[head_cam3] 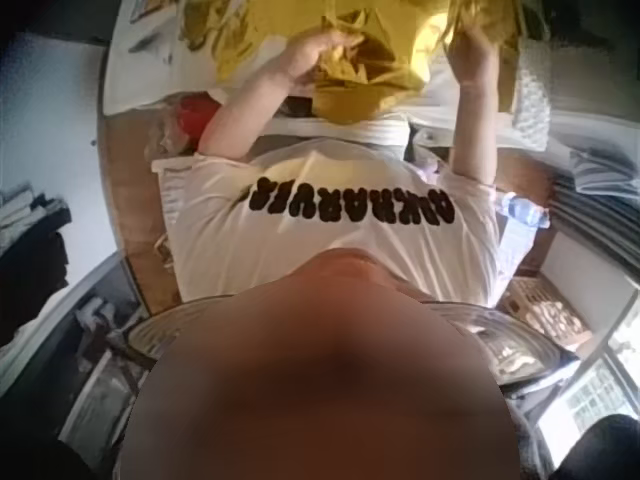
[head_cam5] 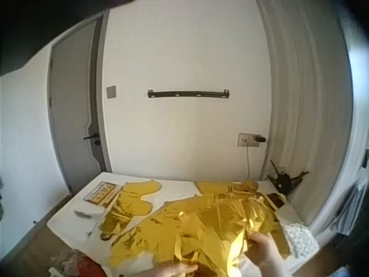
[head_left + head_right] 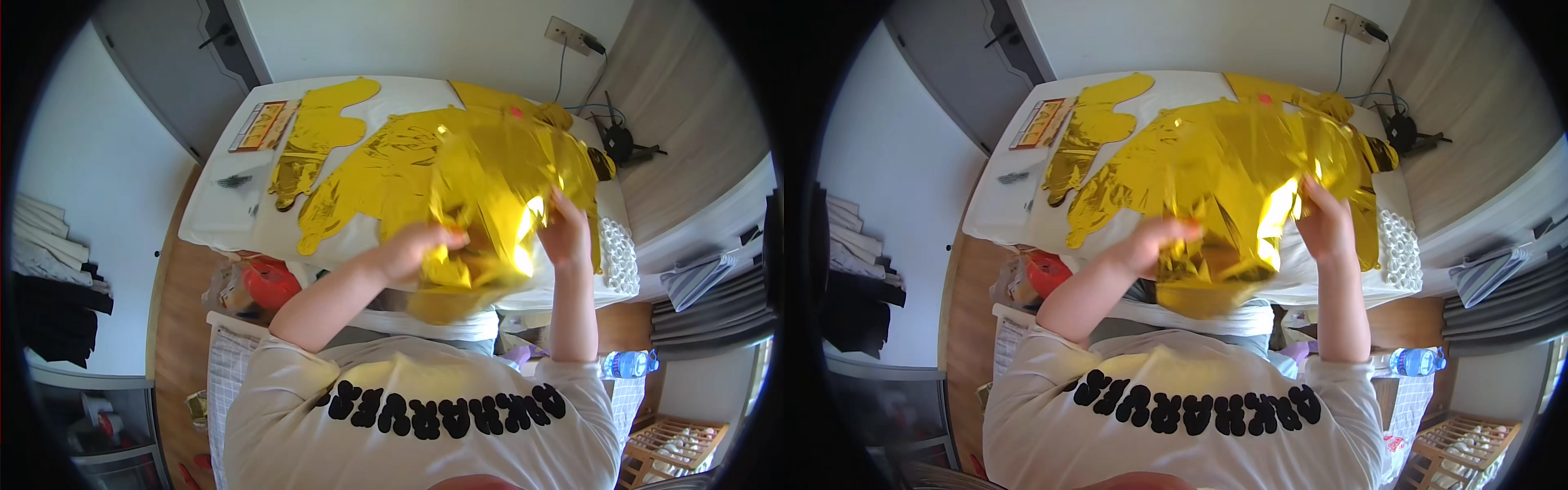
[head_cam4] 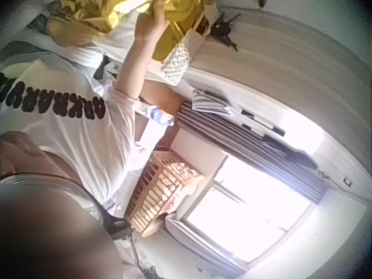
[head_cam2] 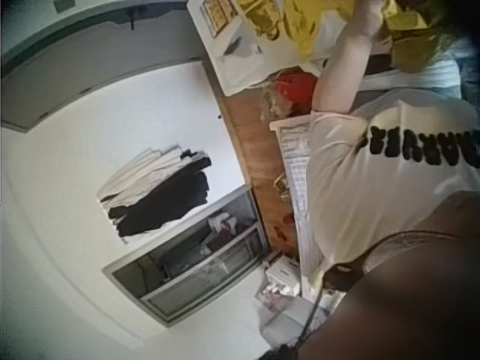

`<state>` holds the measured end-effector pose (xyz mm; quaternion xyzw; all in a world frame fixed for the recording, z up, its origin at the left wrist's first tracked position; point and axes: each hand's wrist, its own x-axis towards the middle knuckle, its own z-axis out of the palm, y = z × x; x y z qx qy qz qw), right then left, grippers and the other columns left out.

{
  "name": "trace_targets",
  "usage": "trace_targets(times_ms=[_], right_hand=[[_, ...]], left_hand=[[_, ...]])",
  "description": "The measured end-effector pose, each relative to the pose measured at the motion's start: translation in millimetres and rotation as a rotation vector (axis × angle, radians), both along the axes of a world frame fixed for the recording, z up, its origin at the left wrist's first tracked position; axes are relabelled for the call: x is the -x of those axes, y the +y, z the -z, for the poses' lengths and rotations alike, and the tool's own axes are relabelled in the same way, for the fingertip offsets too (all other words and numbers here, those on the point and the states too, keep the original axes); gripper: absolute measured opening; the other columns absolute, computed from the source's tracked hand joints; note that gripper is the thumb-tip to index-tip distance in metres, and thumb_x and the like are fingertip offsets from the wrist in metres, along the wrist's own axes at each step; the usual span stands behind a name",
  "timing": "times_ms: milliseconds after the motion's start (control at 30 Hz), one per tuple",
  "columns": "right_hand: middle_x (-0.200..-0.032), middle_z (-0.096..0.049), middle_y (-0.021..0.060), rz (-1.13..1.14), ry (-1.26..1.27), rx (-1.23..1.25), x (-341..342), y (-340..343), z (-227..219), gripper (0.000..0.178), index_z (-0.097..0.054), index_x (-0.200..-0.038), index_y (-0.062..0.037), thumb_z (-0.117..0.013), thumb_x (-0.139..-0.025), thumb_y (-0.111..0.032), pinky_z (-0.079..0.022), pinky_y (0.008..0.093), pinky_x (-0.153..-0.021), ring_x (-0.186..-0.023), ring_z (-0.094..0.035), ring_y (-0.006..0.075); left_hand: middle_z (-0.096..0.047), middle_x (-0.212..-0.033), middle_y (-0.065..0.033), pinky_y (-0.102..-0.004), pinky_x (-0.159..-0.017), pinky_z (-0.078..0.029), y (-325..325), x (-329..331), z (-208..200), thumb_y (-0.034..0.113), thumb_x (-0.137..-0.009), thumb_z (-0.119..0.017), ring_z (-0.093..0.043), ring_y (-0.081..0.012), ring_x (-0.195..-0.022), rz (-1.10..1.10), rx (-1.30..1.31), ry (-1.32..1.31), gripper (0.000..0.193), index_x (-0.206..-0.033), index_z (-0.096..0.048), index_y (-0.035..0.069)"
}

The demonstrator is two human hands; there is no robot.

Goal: Folding and organizing gold foil balloons at a table.

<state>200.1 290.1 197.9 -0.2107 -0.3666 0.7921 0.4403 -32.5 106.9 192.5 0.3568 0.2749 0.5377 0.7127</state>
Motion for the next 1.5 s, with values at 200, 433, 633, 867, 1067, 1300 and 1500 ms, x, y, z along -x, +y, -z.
trace_targets(times_ms=[200, 433, 633, 867, 1067, 1300, 1500], right_hand=[[-0.120, -0.067, 0.0141, -0.151, -0.215, -0.151, 121, 78, 2, 0.041, -0.057, -0.130, 0.0070, -0.067, -0.097, -0.015, -0.054, 0.0362, -0.094, -0.109, -0.066, 0.0225], [-0.123, -0.067, 0.0145, -0.015, -0.807, -0.577, 138, 67, 48, 0.062, -0.049, -0.143, 0.0053, -0.070, -0.096, -0.029, -0.053, 0.0337, -0.094, -0.110, -0.066, 0.0221], [-0.134, -0.063, 0.0161, 0.064, -1.168, -1.349, 95, 3, 64, 0.037, -0.066, -0.126, -0.0028, -0.066, -0.094, -0.020, -0.047, 0.0391, -0.105, -0.123, -0.058, 0.0334], [-0.134, -0.062, 0.0143, 0.057, -1.141, -1.467, 96, -5, 72, 0.035, -0.067, -0.124, -0.0053, -0.065, -0.095, -0.025, -0.046, 0.0410, -0.106, -0.126, -0.056, 0.0330], [-0.133, -0.062, 0.0149, 0.031, -1.120, -1.526, 92, -7, 76, 0.035, -0.067, -0.125, -0.0049, -0.064, -0.095, -0.024, -0.045, 0.0428, -0.106, -0.125, -0.056, 0.0337], [-0.134, -0.062, 0.0140, 0.038, -1.137, -1.521, 94, -7, 80, 0.036, -0.067, -0.126, -0.0055, -0.064, -0.096, -0.024, -0.045, 0.0424, -0.107, -0.127, -0.056, 0.0327], [-0.138, -0.060, 0.0130, -0.018, -1.165, -1.516, 95, -11, 73, 0.039, -0.065, -0.129, -0.0060, -0.062, -0.097, -0.027, -0.042, 0.0429, -0.111, -0.131, -0.052, 0.0328]], left_hand=[[-0.067, -0.121, -0.0141, -0.0392, -0.093, -0.055, 64, 91, -16, 0.024, -0.096, -0.064, -0.068, -0.0249, -0.106, -0.372, 0.194, 0.086, 0.045, -0.133, -0.056, -0.001], [-0.066, -0.123, -0.0214, -0.0382, -0.090, -0.055, 113, 160, 52, 0.024, -0.089, -0.077, -0.069, -0.0269, -0.105, -0.703, -0.086, 1.345, 0.088, -0.159, -0.026, 0.005], [-0.063, -0.129, -0.0188, -0.0454, -0.098, -0.050, 124, 148, 50, 0.025, -0.090, -0.074, -0.062, -0.0336, -0.115, -0.611, -0.121, 1.766, 0.086, -0.160, -0.026, 0.011], [-0.034, -0.162, -0.0145, -0.0545, -0.123, -0.019, 129, 160, 85, 0.060, -0.097, -0.053, -0.028, -0.0310, -0.151, -0.569, -0.257, 1.962, 0.076, -0.155, -0.040, 0.014], [-0.028, -0.166, -0.0126, -0.0538, -0.125, -0.009, 121, 157, 74, 0.069, -0.096, -0.047, -0.019, -0.0309, -0.155, -0.305, -0.198, 2.036, 0.082, -0.157, -0.037, 0.014], [-0.031, -0.164, -0.0126, -0.0534, -0.126, -0.010, 130, 170, 73, 0.069, -0.095, -0.049, -0.022, -0.0301, -0.154, -0.328, -0.218, 2.037, 0.084, -0.156, -0.038, 0.014], [-0.032, -0.164, -0.0123, -0.0527, -0.126, -0.011, 131, 179, 75, 0.068, -0.095, -0.050, -0.024, -0.0305, -0.153, -0.337, -0.247, 2.045, 0.082, -0.156, -0.038, 0.014]])
